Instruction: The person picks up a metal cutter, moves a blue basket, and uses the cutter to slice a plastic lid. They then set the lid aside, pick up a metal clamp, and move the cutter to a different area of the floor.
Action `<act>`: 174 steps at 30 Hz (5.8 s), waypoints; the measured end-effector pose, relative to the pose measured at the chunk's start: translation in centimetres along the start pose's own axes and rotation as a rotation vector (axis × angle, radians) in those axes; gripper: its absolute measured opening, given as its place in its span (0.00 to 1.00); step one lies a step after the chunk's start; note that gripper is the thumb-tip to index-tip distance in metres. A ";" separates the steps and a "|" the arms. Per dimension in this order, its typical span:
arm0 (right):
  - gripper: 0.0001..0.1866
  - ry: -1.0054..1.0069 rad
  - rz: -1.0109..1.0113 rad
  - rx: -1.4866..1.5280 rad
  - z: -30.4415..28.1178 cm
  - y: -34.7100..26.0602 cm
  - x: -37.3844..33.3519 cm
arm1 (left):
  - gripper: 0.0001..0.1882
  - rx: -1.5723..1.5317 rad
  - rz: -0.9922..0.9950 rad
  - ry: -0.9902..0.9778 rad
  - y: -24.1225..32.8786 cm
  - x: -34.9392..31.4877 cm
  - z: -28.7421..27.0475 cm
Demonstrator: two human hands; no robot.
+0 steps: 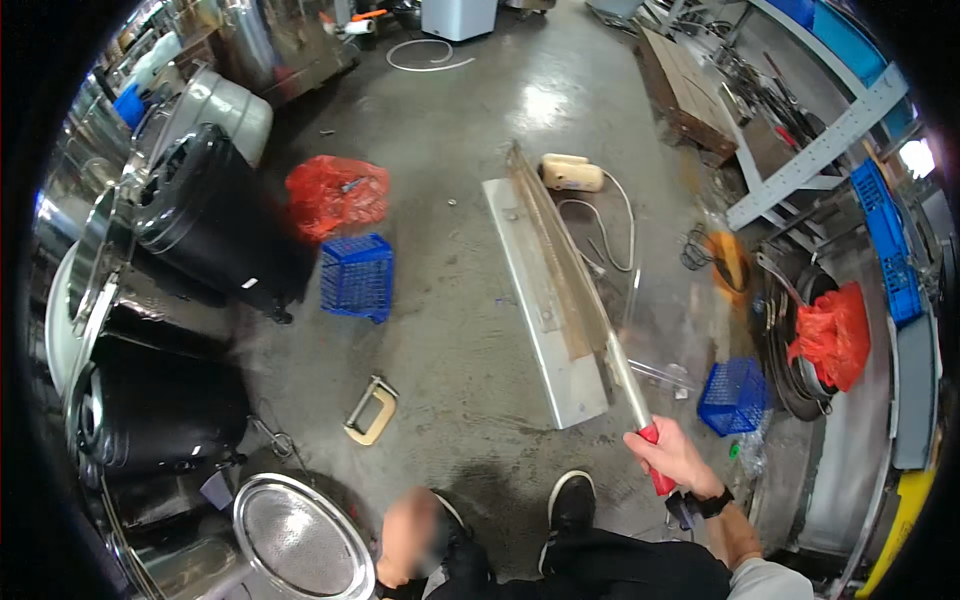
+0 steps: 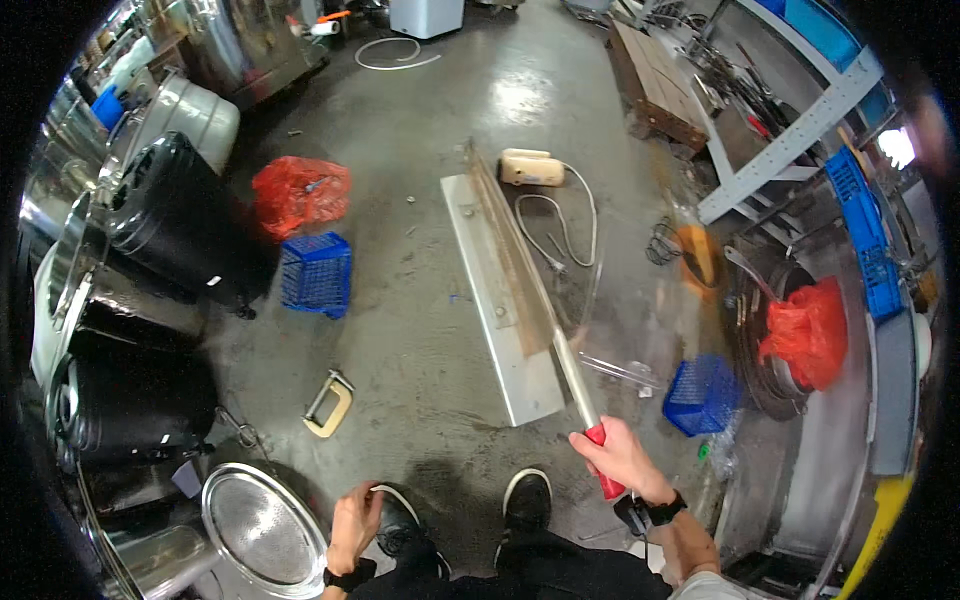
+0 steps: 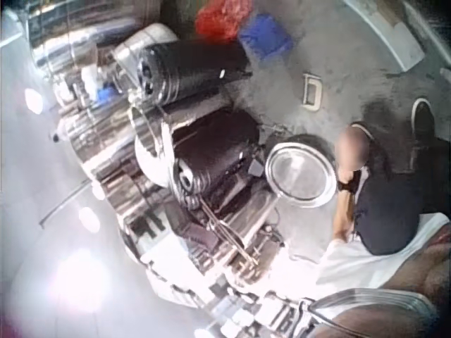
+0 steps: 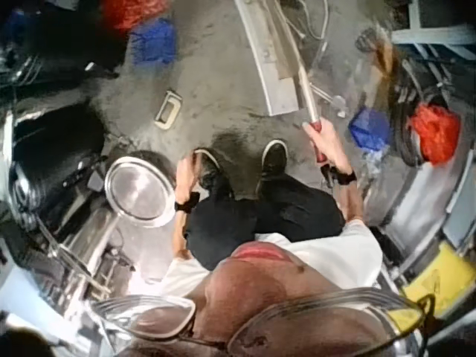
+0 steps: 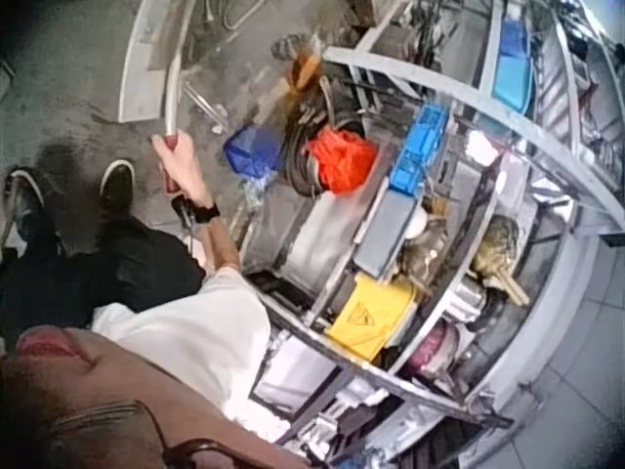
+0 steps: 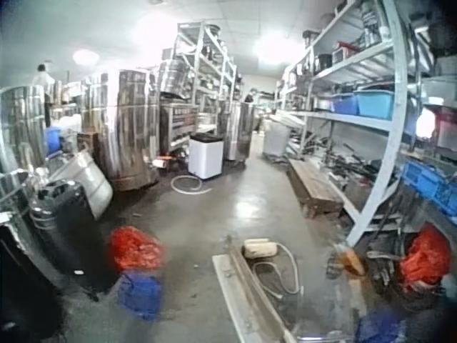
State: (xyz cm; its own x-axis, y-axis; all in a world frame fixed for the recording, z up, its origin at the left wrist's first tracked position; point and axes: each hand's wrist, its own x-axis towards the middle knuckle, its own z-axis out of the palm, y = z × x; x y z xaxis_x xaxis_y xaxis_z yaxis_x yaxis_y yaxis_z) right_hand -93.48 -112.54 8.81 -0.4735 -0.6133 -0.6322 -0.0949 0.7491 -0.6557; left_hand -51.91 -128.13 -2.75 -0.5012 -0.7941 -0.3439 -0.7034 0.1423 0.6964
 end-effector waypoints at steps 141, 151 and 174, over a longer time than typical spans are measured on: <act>0.18 0.406 -0.066 -0.229 9.4 13.5 7.7 | 0.14 -0.050 0.160 -0.017 1.3 7.1 1.0; 0.18 0.438 -0.070 -0.203 9.4 13.2 7.7 | 0.15 -0.028 0.159 -0.078 2.3 7.9 2.0; 0.21 -0.466 -0.228 -0.097 11.5 9.6 8.4 | 0.29 -0.118 -0.023 -0.616 10.2 10.8 8.3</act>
State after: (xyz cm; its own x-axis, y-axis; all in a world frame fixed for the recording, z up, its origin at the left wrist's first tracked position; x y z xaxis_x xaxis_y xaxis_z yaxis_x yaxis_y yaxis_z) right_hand -88.33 -113.41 -7.52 0.0066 -0.7931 -0.6090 -0.2408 0.5898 -0.7708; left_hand -68.68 -130.40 -4.56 -0.7096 -0.3046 -0.6353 -0.6750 0.0352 0.7370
